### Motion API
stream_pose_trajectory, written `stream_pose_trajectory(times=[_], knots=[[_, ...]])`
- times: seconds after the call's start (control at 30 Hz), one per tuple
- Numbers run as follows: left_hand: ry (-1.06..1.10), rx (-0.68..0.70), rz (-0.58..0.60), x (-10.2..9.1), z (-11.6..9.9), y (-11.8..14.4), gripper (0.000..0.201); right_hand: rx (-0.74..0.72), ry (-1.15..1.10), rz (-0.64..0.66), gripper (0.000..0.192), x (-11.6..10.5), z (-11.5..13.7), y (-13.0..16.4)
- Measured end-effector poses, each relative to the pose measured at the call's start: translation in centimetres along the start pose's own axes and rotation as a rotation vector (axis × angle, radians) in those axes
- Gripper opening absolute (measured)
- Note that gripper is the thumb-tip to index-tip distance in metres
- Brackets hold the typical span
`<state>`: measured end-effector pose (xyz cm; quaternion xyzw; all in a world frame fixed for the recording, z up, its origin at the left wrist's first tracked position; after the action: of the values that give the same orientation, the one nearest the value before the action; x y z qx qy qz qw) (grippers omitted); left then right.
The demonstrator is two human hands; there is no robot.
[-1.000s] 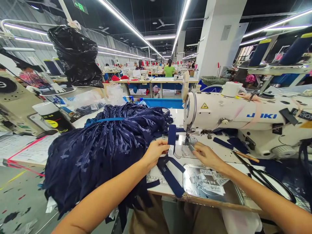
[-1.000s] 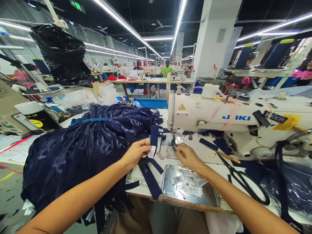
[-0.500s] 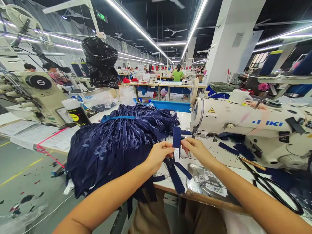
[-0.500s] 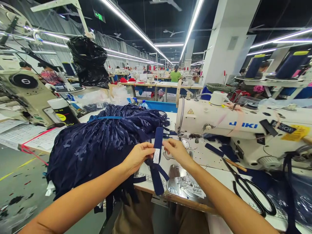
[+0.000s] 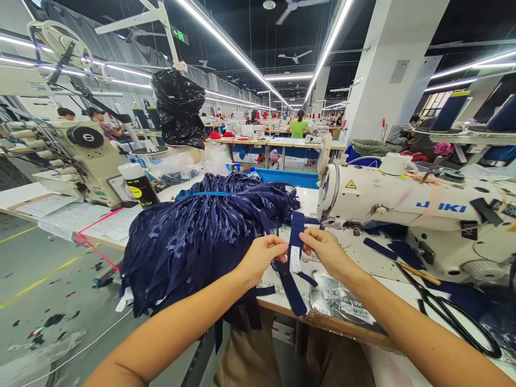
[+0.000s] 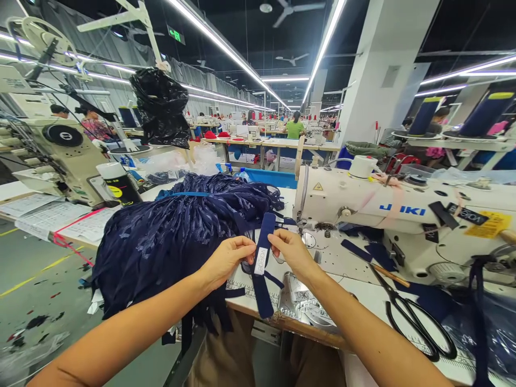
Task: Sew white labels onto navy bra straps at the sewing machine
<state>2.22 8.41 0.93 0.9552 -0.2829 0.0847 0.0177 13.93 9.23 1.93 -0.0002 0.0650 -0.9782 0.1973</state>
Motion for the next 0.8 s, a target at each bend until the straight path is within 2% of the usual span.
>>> stream_pose_trajectory(times=[0.17, 0.3, 0.37, 0.43, 0.5, 0.6, 0.7, 0.8], knots=[[-0.046, -0.015, -0.007, 0.2, -0.4, 0.2, 0.018, -0.028, 0.055, 0.016, 0.034, 0.1, 0.3, 0.4], [-0.055, -0.104, 0.076, 1.6, 0.0, -0.2, 0.018, -0.077, 0.151, -0.007, 0.031, -0.2, 1.3, 1.6], [-0.074, -0.124, 0.090, 2.0, -0.2, -0.6, 0.019, -0.067, 0.267, 0.012, 0.026, -0.7, 1.6, 2.8], [-0.105, -0.119, 0.079, 2.0, -0.5, -1.2, 0.021, -0.028, 0.499, 0.016, 0.019, -2.0, 2.0, 4.6], [-0.131, -0.116, 0.069, 1.8, -0.6, -1.8, 0.023, 0.103, 0.870, -0.039, 0.014, -4.5, 1.9, 7.2], [-0.148, -0.122, 0.075, 1.6, -0.1, -2.6, 0.026, 0.507, 1.391, -0.204, 0.015, -10.3, 1.0, 12.5], [-0.141, -0.131, 0.088, 1.8, 0.6, -3.2, 0.026, 0.758, 1.484, -0.311, 0.016, -14.8, 0.3, 17.1], [-0.105, -0.131, 0.104, 2.5, 1.1, -3.3, 0.024, 0.838, 1.479, -0.280, 0.014, -16.8, -1.0, 18.9]])
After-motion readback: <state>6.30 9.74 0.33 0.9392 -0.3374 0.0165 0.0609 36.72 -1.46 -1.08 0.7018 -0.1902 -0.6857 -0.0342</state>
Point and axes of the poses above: each hand's wrist, its own y-axis away from the middle knuckle, its own x-axis out of the palm, z = x × y, the point moved 10 cm from there along -y, towards the middle knuckle, and after that the axes turned 15 degrees about z, right-handed, at the moved point
